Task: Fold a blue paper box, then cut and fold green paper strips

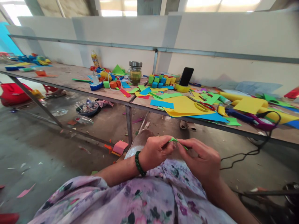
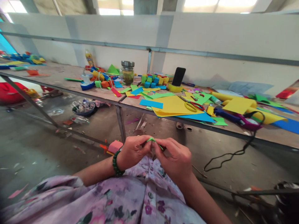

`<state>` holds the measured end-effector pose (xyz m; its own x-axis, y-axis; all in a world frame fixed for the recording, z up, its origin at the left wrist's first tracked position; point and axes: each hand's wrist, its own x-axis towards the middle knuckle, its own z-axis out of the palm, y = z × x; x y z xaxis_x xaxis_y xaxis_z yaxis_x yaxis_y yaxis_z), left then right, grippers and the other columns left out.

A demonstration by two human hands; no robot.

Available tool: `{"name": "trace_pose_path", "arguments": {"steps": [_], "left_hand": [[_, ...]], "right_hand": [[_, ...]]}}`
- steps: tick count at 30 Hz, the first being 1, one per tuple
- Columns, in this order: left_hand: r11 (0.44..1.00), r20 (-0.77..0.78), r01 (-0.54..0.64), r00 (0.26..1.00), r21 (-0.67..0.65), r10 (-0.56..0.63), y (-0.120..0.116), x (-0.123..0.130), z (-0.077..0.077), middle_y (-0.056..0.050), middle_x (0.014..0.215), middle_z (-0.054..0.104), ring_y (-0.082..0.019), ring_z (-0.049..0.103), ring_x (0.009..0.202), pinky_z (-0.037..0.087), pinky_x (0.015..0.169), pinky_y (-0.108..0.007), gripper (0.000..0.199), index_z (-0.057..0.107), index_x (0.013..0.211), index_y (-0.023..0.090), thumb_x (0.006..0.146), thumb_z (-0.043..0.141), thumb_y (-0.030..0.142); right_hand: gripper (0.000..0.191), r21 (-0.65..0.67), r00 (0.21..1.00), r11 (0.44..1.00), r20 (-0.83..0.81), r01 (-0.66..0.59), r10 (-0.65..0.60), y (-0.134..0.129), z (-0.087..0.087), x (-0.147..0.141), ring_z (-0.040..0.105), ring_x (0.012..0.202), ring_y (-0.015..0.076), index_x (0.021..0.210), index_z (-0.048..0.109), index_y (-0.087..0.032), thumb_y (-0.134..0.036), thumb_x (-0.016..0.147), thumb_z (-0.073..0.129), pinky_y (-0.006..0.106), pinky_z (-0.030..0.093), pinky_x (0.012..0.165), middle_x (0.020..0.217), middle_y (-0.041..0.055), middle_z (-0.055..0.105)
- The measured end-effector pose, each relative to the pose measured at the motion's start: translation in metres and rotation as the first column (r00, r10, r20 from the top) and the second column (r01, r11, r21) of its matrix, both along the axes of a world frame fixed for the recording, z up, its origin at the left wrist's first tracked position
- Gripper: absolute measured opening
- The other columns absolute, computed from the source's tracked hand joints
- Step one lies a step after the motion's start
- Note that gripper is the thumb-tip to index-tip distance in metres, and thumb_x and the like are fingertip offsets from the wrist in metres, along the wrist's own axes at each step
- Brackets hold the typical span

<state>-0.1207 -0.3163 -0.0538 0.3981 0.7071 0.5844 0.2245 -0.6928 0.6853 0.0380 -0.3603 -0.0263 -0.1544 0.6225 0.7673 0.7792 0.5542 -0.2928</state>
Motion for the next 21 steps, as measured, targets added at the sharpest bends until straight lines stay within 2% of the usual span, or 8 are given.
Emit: {"name": "trace_pose_path", "arguments": {"steps": [4, 6, 8, 11, 13, 17, 21], "left_hand": [[0.995, 0.09, -0.033, 0.996, 0.097, 0.024, -0.002, 0.005, -0.004, -0.004, 0.079, 0.072, -0.01, 0.064, 0.064, 0.047, 0.062, -0.017, 0.021, 0.067, 0.086, 0.015, 0.092, 0.048, 0.021], [0.993, 0.158, -0.044, 0.987, 0.112, 0.026, -0.002, 0.008, -0.007, -0.005, 0.082, 0.074, -0.011, 0.067, 0.067, 0.049, 0.063, -0.017, 0.02, 0.068, 0.091, 0.015, 0.092, 0.048, 0.02], [0.995, 0.226, -0.048, 0.974, 0.084, 0.028, -0.001, 0.01, -0.01, -0.006, 0.088, 0.075, -0.012, 0.07, 0.074, 0.051, 0.068, -0.017, 0.019, 0.067, 0.099, 0.015, 0.092, 0.05, 0.019], [1.0, 0.289, -0.029, 0.957, 0.001, 0.028, 0.0, 0.012, -0.014, -0.007, 0.092, 0.075, -0.013, 0.071, 0.082, 0.053, 0.075, -0.019, 0.022, 0.066, 0.105, 0.014, 0.093, 0.05, 0.021], [1.0, 0.294, 0.01, 0.956, -0.013, -0.006, 0.0, 0.013, -0.016, -0.007, 0.097, 0.075, -0.014, 0.071, 0.086, 0.053, 0.079, -0.019, 0.023, 0.066, 0.107, 0.014, 0.093, 0.05, 0.022], [0.994, 0.253, 0.104, 0.963, -0.014, -0.097, -0.002, 0.014, -0.016, -0.007, 0.107, 0.072, -0.014, 0.069, 0.095, 0.052, 0.083, -0.02, 0.026, 0.065, 0.113, 0.016, 0.094, 0.048, 0.023], [0.982, 0.248, 0.174, 0.957, -0.077, -0.151, -0.007, 0.012, -0.012, -0.008, 0.104, 0.071, -0.015, 0.067, 0.092, 0.051, 0.082, -0.022, 0.031, 0.062, 0.118, 0.015, 0.097, 0.04, 0.025]], "right_hand": [[0.006, 0.085, 0.998, 0.996, 0.065, 0.01, -0.015, -0.007, 0.0, -0.011, 0.062, 0.056, 0.0102, 0.084, 0.066, -0.018, -0.013, 0.081, 0.065, 0.021, 0.048, 0.056, 0.068, 0.0009, 0.069], [0.01, 0.096, 0.997, 0.995, 0.078, -0.005, -0.002, -0.01, -0.001, -0.014, 0.064, 0.061, 0.0112, 0.089, 0.066, -0.017, -0.01, 0.082, 0.063, 0.021, 0.05, 0.061, 0.072, 0.0027, 0.07], [0.017, 0.063, 0.995, 0.996, 0.081, -0.055, 0.05, -0.011, 0.0, -0.014, 0.067, 0.072, 0.0138, 0.099, 0.066, -0.016, -0.01, 0.084, 0.059, 0.023, 0.052, 0.07, 0.084, 0.0065, 0.072], [0.025, -0.085, 0.989, 0.985, 0.007, -0.148, 0.15, -0.011, 0.002, -0.009, 0.067, 0.09, 0.0173, 0.107, 0.066, -0.017, -0.014, 0.09, 0.049, 0.027, 0.053, 0.078, 0.1, 0.0097, 0.071], [0.022, -0.173, 0.986, 0.974, -0.101, -0.148, 0.132, -0.009, 0.003, -0.004, 0.068, 0.085, 0.0162, 0.099, 0.069, -0.02, -0.018, 0.092, 0.048, 0.026, 0.054, 0.075, 0.095, 0.0062, 0.072], [0.008, -0.235, 0.96, 0.969, -0.28, -0.08, 0.012, 0.002, -0.003, 0.003, 0.066, 0.063, 0.0134, 0.084, 0.069, -0.022, -0.028, 0.084, 0.065, 0.023, 0.053, 0.061, 0.075, -0.0006, 0.072], [0.009, -0.214, 0.963, 0.975, -0.269, -0.056, -0.003, 0.012, -0.008, 0.007, 0.065, 0.063, 0.013, 0.09, 0.069, -0.022, -0.028, 0.084, 0.065, 0.023, 0.052, 0.06, 0.077, -0.0002, 0.072]]}}
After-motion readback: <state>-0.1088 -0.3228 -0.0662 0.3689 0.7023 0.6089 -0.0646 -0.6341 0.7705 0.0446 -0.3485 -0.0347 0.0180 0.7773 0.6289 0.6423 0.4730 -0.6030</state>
